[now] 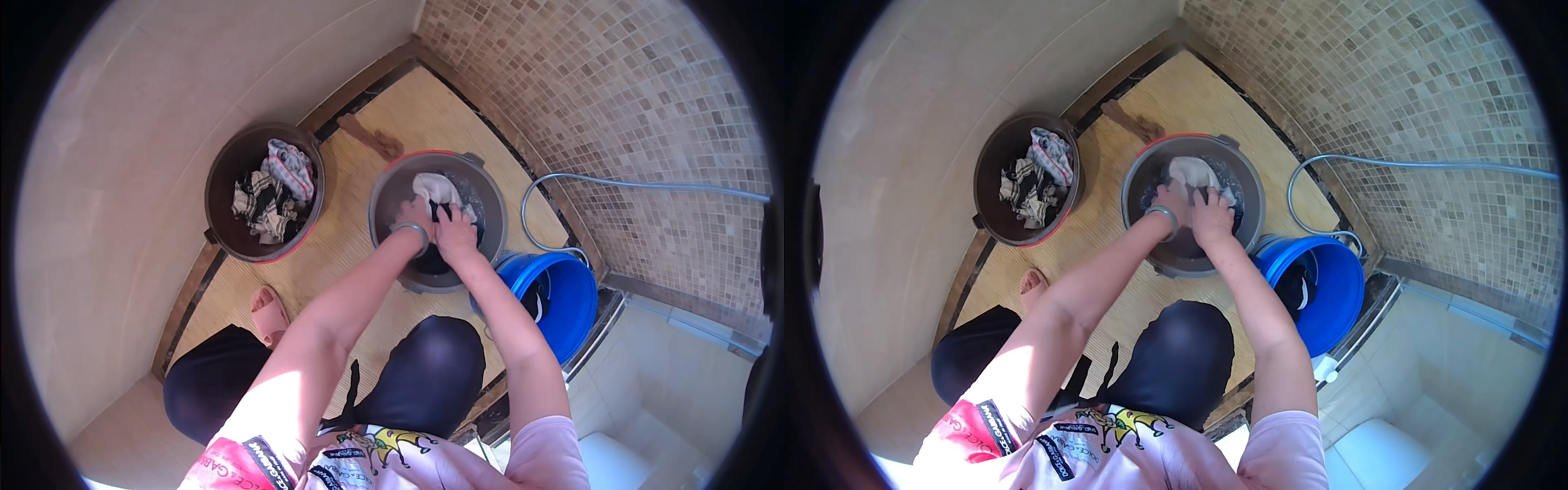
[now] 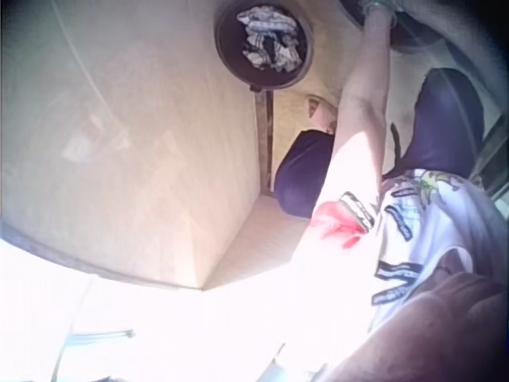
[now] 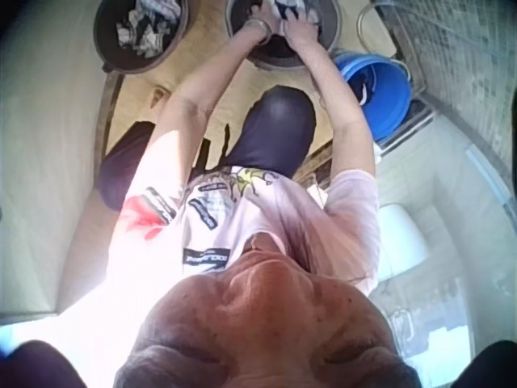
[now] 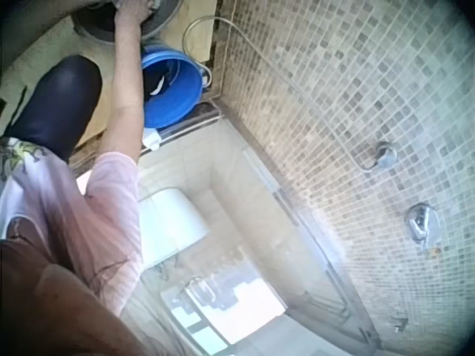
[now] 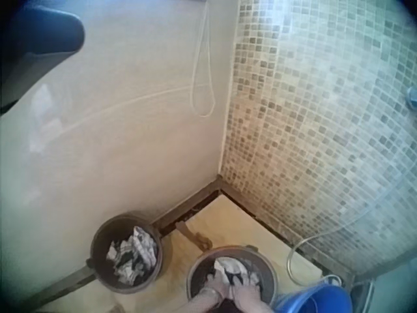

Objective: The person washes clothes by hand in a bucket of water, repeatedly submerging, agitating, and wringing garments. They transfer some items between buckets and continue scrubbing and rinsing throughout the clip.

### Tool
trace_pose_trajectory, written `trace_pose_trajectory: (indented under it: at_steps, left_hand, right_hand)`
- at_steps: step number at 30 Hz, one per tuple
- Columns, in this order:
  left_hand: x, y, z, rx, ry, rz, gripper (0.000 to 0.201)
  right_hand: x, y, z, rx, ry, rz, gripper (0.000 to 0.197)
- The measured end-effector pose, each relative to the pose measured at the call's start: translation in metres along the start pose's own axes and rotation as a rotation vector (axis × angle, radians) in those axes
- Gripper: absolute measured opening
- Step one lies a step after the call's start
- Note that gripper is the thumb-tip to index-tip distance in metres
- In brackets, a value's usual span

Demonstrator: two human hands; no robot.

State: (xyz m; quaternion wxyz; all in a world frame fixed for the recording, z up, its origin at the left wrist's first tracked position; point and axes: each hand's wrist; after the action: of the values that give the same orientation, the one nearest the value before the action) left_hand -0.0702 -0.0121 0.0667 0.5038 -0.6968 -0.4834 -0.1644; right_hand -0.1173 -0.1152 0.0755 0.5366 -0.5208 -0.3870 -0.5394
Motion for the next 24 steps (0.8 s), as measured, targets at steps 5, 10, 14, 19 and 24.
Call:
trace_pose_trajectory:
  at_steps: [5,10,14,19,24]
  left_hand:
    - [-0.036,0.044,0.01,-0.069,-0.069,0.126,0.054]
    - [-0.04,0.078,0.054,-0.139,-0.056,0.038,0.045]
    - [-0.018,0.019,0.013,-0.138,-0.059,-0.022,0.04]
    - [0.077,-0.035,0.014,-0.245,-0.155,-0.223,0.026]
    - [0.125,-0.051,-0.001,-0.503,-0.126,-0.555,0.018]
  right_hand:
    - [-0.043,0.026,-0.009,-0.031,0.025,0.224,0.039]
    - [-0.035,0.051,0.0,-0.171,0.418,0.255,0.054]
    - [-0.06,0.03,-0.063,-0.5,0.604,-0.095,0.035]
    - [0.031,0.01,-0.039,-0.225,0.698,-0.171,0.016]
    - [0.117,-0.009,-0.019,-0.118,1.083,-0.291,0.026]
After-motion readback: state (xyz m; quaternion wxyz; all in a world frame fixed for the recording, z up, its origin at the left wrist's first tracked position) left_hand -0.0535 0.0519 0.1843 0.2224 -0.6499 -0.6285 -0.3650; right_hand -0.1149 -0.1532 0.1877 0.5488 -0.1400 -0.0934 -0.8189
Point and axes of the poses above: each hand's wrist, its own y-axis towards the middle knuckle, its own x-axis out of the back of the hand, z = x × y, and after that the axes turned 11 degrees about -z, right-handed
